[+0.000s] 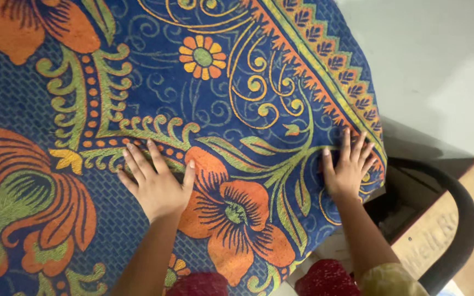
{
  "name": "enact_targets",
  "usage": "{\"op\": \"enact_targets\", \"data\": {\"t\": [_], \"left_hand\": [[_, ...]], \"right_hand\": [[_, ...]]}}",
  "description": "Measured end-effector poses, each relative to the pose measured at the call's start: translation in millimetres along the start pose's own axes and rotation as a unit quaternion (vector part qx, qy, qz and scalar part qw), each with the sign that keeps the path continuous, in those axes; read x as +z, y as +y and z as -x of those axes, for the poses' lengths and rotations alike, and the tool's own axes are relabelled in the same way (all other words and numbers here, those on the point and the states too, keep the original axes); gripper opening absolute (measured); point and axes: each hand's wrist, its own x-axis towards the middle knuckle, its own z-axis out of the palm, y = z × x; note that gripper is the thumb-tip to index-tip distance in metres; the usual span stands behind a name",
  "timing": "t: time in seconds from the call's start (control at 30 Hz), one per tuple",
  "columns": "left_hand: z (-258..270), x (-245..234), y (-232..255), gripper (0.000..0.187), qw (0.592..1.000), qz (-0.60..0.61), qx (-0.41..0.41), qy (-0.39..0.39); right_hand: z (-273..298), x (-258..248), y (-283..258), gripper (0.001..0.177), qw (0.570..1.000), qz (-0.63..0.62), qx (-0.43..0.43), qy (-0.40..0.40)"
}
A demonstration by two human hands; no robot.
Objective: The person repeatedly smooths a large patterned fabric on a flat surface using both hands. They move their hands across different areas of the fabric, pressing and flattening it to remove wrinkles.
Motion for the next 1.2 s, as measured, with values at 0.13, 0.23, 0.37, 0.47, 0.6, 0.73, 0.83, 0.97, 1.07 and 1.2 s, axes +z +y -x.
{"op": "enact_targets", "data": {"t": [0.13,0.23,0.37,0.47,0.6,0.73,0.83,0.97,1.07,1.2], "left_hand": [[0.1,2.1,2.2,0.100,1.000,0.010,0.000,-0.001],[0.6,1.0,2.4,0.099,1.000,0.001,-0.002,0.004],[-7.8,-3.5,4.1,0.098,1.000,-0.001,-0.010,0.008],[-0.3,-2.9,3.4,0.099,1.000,-0.013,-0.005,0.001],[-2.6,7.6,-11.7,0.098,0.999,0.036,-0.008,0.004],[-26.2,13.8,-94.7,0.094,0.996,0.044,-0.056,0.048],[-71.8,-13.8,-200.6,0.095,0.942,-0.086,-0.219,0.240],[-139.7,-57.3,-259.7,0.102,0.908,-0.049,-0.399,0.118],[-206.2,-41.4,-202.3,0.099,0.946,-0.037,-0.316,0.062],[-267.3,-8.5,-116.6,0.090,0.964,-0.005,-0.255,0.069]], "right_hand": [[10.8,-15.4,14.5,0.076,0.993,0.010,0.115,-0.039],[4.9,-25.1,-0.4,0.074,0.989,0.029,0.146,-0.007],[-24.5,-9.0,-91.9,0.082,1.000,-0.011,-0.006,0.014],[-41.5,24.3,-178.3,0.081,0.990,-0.138,-0.030,-0.006],[-62.3,31.3,-222.4,0.078,0.988,-0.098,0.107,0.061],[-59.2,29.2,-220.3,0.075,0.984,-0.123,0.102,0.079],[-56.4,27.0,-220.4,0.074,0.982,-0.133,0.091,0.095],[-59.6,29.9,-220.1,0.076,0.985,-0.120,0.068,0.103],[-57.3,34.2,-216.1,0.075,0.986,-0.115,0.056,0.103],[-57.5,34.4,-218.4,0.075,0.988,-0.102,0.051,0.102]]}}
